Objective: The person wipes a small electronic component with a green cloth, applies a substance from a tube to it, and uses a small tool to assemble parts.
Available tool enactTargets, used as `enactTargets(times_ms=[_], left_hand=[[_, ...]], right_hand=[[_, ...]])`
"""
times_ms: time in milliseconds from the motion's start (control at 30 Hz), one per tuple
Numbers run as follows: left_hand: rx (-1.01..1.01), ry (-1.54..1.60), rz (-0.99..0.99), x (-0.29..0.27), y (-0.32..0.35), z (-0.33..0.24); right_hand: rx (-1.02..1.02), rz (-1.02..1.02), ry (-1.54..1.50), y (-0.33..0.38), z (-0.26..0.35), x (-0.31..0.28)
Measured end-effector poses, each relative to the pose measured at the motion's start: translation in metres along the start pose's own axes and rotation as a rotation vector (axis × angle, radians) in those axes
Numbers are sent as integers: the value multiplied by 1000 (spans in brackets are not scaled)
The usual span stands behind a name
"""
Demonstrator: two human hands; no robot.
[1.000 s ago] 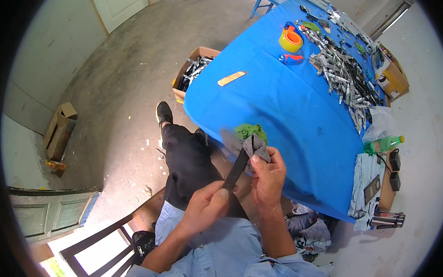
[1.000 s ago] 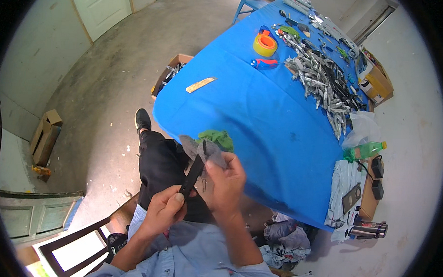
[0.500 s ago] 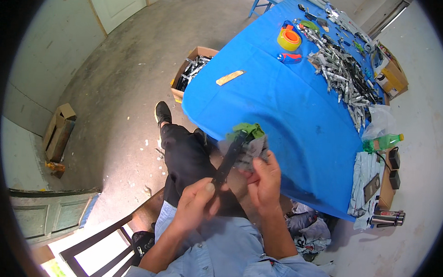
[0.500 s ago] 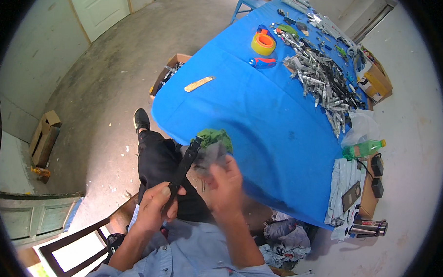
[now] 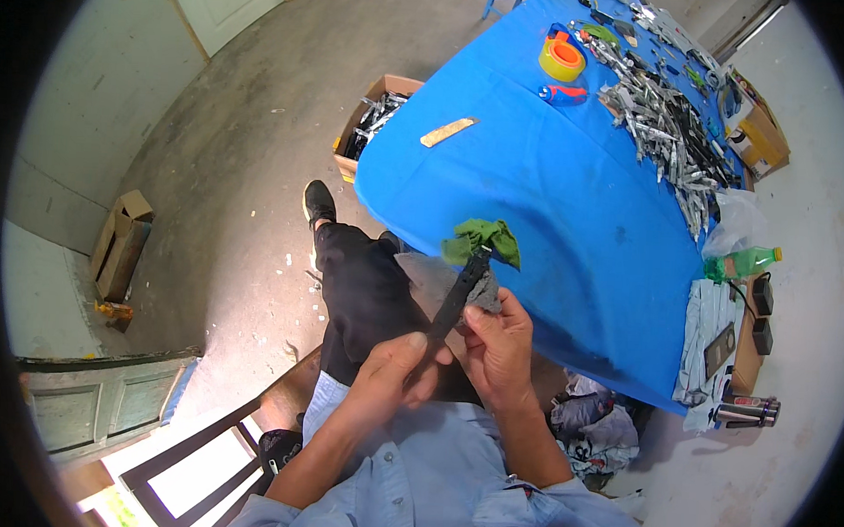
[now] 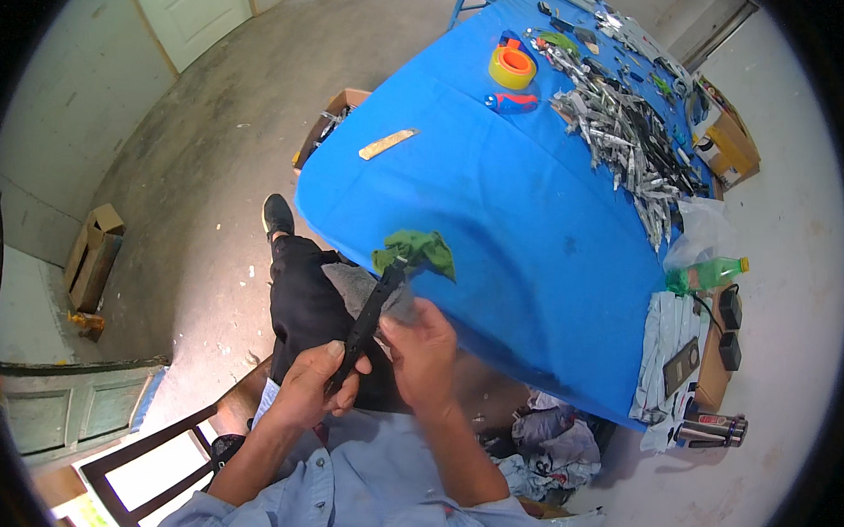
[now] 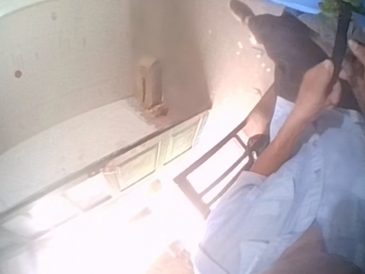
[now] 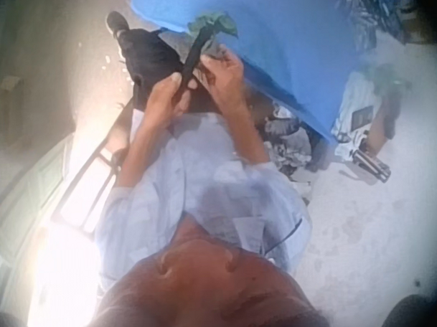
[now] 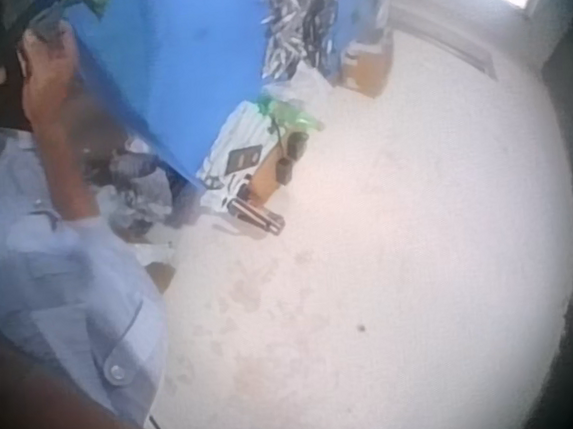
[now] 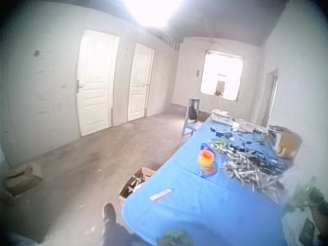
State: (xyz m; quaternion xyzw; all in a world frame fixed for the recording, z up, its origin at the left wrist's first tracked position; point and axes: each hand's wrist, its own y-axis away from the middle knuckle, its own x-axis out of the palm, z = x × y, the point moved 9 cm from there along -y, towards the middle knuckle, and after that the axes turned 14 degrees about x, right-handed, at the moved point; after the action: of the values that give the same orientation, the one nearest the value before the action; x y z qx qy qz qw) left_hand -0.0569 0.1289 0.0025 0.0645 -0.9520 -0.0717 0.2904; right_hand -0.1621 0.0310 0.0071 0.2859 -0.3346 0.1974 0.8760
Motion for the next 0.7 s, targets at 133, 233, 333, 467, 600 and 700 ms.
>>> enactTargets(times_ms=[133,233,333,467,600,700], left_hand=[[-35,27,6,2,2,2],[-58,90,-17,3,4,4],[-46,128,-61,0,5,3],[16,140,-129,-11,1,-3],[85,195,-211,-19,-5,-8],[108,103,-302,-37,-7,-3]], right_hand=[[14,21,-52,-4,5,3],[-3,26,-121,-6,10,5],[-8,-28,-239,-12,8,-10],[-94,-213,-11,-4,27,-21],[-47,-171,138,7,9,-21],[-72,-164,325,21,-9,-11]])
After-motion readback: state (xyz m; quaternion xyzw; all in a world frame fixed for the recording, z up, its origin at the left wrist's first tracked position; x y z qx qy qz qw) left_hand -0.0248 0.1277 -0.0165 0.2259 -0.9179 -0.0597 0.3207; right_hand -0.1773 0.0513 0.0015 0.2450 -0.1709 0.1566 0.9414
